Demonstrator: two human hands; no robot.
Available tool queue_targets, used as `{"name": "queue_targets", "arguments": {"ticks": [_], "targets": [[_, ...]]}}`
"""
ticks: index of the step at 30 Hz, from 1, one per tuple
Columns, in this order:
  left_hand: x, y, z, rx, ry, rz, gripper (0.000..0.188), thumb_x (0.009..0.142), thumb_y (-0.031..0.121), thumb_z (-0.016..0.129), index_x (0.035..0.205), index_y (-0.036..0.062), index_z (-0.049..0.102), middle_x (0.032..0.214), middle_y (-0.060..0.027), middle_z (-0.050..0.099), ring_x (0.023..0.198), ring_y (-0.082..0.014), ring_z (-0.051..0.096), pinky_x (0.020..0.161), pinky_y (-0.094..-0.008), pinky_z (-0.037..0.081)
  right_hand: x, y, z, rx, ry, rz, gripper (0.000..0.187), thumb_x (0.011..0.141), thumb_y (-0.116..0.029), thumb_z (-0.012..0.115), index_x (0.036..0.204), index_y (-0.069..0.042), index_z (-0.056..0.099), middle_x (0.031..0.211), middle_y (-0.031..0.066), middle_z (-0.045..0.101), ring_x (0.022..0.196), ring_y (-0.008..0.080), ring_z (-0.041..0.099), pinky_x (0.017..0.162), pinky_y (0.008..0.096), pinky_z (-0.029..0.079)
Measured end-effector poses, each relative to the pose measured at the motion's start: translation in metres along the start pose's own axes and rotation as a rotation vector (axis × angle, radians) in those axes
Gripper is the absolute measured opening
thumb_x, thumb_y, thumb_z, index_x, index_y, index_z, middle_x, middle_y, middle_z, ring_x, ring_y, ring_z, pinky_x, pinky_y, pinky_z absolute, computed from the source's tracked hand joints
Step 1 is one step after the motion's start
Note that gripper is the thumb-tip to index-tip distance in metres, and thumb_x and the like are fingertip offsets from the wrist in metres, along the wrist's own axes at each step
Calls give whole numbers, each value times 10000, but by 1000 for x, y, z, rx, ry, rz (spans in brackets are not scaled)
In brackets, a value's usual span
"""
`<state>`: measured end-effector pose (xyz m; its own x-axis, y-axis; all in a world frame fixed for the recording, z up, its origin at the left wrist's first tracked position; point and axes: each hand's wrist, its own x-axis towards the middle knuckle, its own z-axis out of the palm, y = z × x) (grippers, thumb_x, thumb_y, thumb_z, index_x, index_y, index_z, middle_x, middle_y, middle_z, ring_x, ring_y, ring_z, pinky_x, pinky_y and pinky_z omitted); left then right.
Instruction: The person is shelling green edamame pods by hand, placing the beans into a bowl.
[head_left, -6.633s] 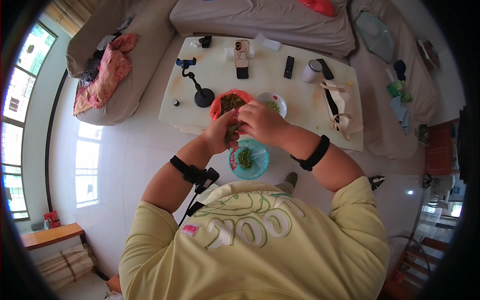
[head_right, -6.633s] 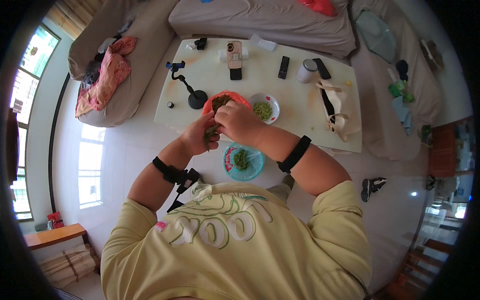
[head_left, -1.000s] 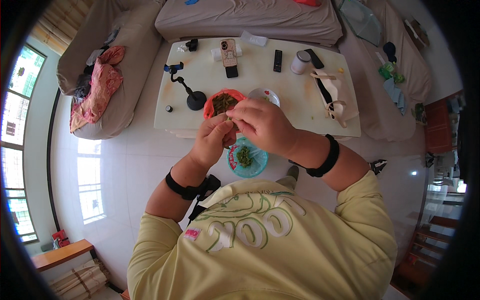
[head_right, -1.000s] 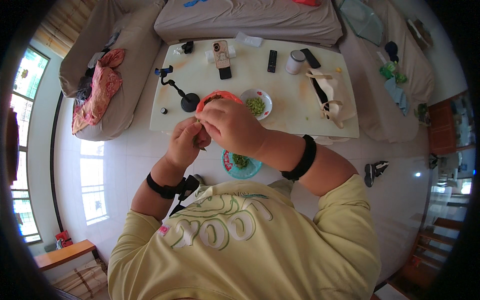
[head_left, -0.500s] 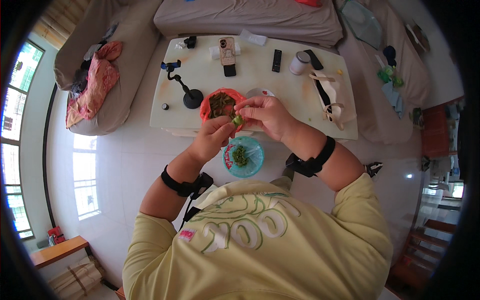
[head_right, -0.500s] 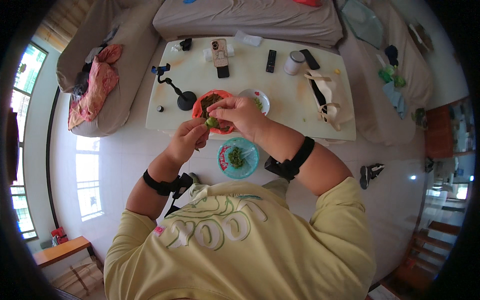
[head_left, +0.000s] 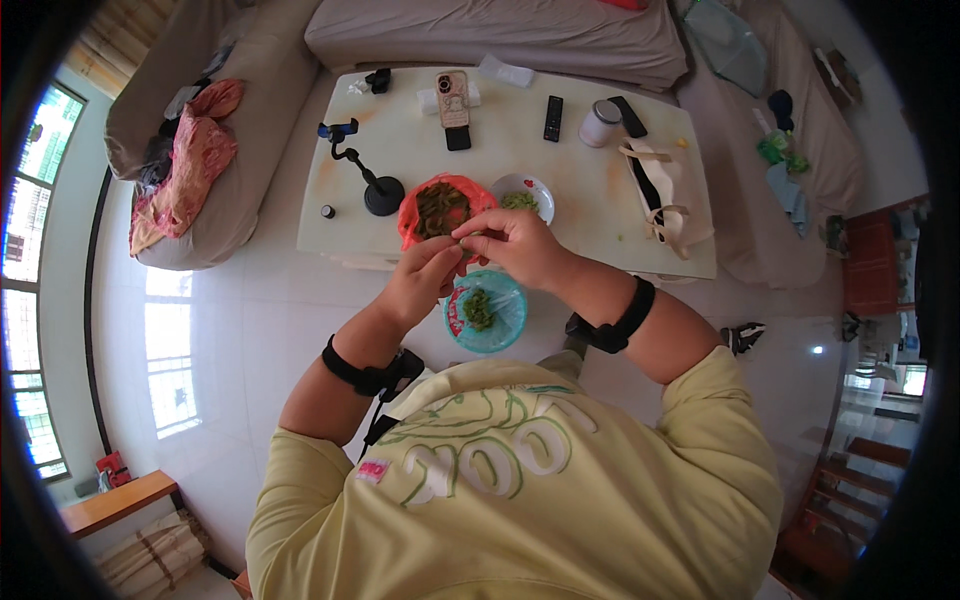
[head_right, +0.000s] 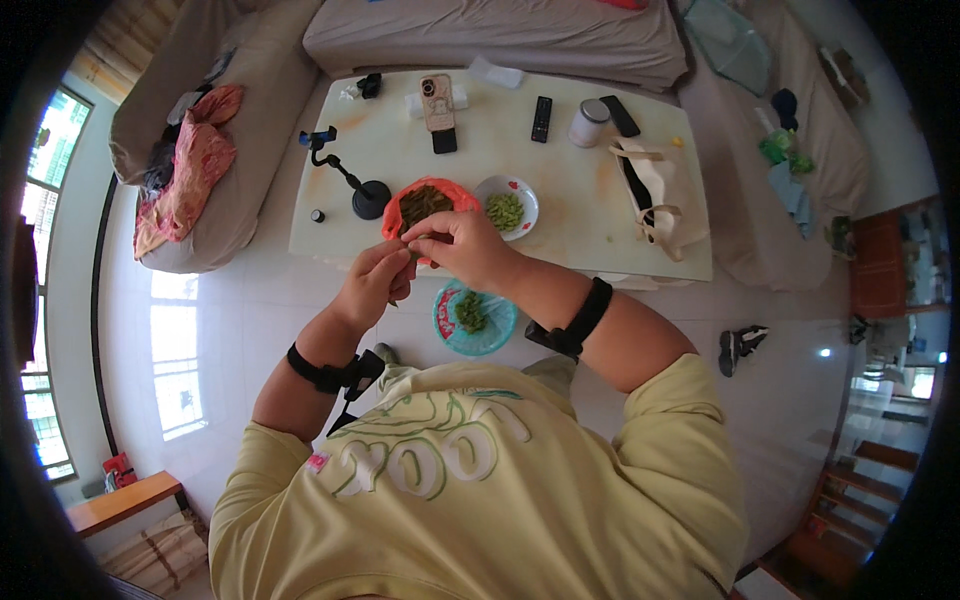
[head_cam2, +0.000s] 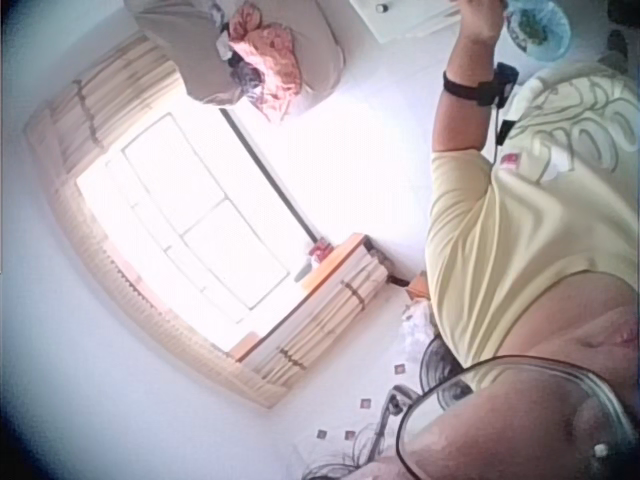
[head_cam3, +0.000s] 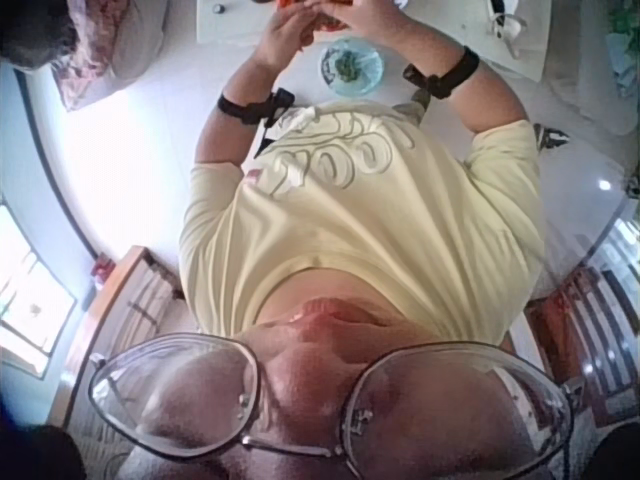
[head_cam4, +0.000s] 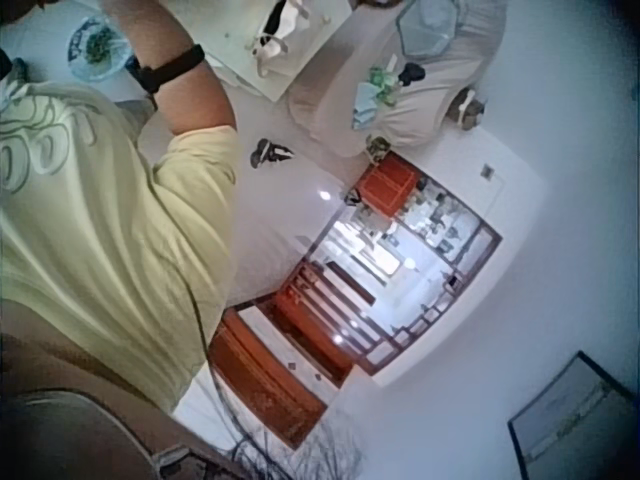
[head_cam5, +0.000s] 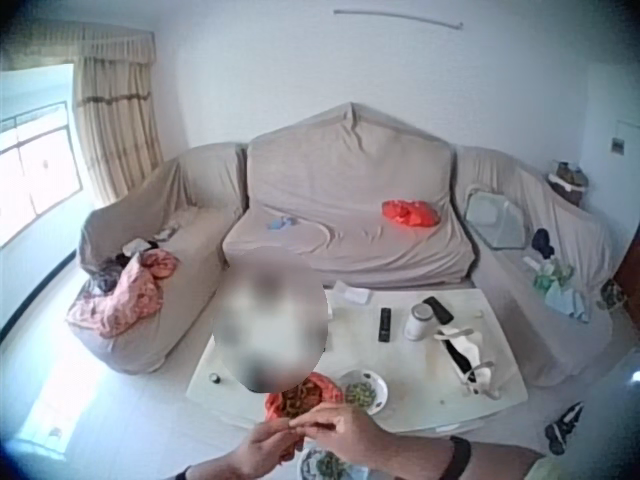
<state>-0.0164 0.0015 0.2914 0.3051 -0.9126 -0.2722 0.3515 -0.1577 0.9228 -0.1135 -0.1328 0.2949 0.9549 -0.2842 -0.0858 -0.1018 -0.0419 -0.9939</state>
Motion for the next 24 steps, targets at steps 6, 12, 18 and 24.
{"name": "queue_targets", "arguments": {"ticks": [6, 12, 18, 24], "targets": [[-4, -3, -10, -14, -15, -18, 154, 852, 139, 368, 754, 58, 456, 606, 36, 366, 491, -37, 278, 431, -183, 233, 7, 23, -15, -273, 95, -141, 153, 774, -33, 520, 911, -19, 585, 740, 33, 573, 647, 74, 525, 587, 208, 464], [-3, -10, -28, 414, -97, 71, 174, 798, 182, 406, 715, 59, 498, 613, 22, 421, 513, -46, 359, 450, -202, 311, 31, 108, -76, 372, 351, 423, 89, 745, -13, 520, 828, -1, 549, 686, 62, 573, 569, 146, 544, 534, 247, 464], [-5, -19, -28, 344, -111, -106, 178, 804, 170, 405, 751, 39, 513, 612, 18, 426, 539, -62, 386, 462, -208, 334, 55, 141, -107, 504, 511, 564, 125, 760, -24, 492, 882, 2, 503, 810, 114, 532, 651, 207, 547, 596, 312, 490], [-11, -13, -17, 457, -146, -84, 222, 827, 196, 403, 692, 55, 508, 570, 33, 394, 513, -51, 338, 457, -205, 300, 67, 131, -116, 387, 518, 640, 249, 792, -135, 459, 1026, -50, 469, 1061, 90, 449, 964, 255, 444, 805, 429, 415]]}}
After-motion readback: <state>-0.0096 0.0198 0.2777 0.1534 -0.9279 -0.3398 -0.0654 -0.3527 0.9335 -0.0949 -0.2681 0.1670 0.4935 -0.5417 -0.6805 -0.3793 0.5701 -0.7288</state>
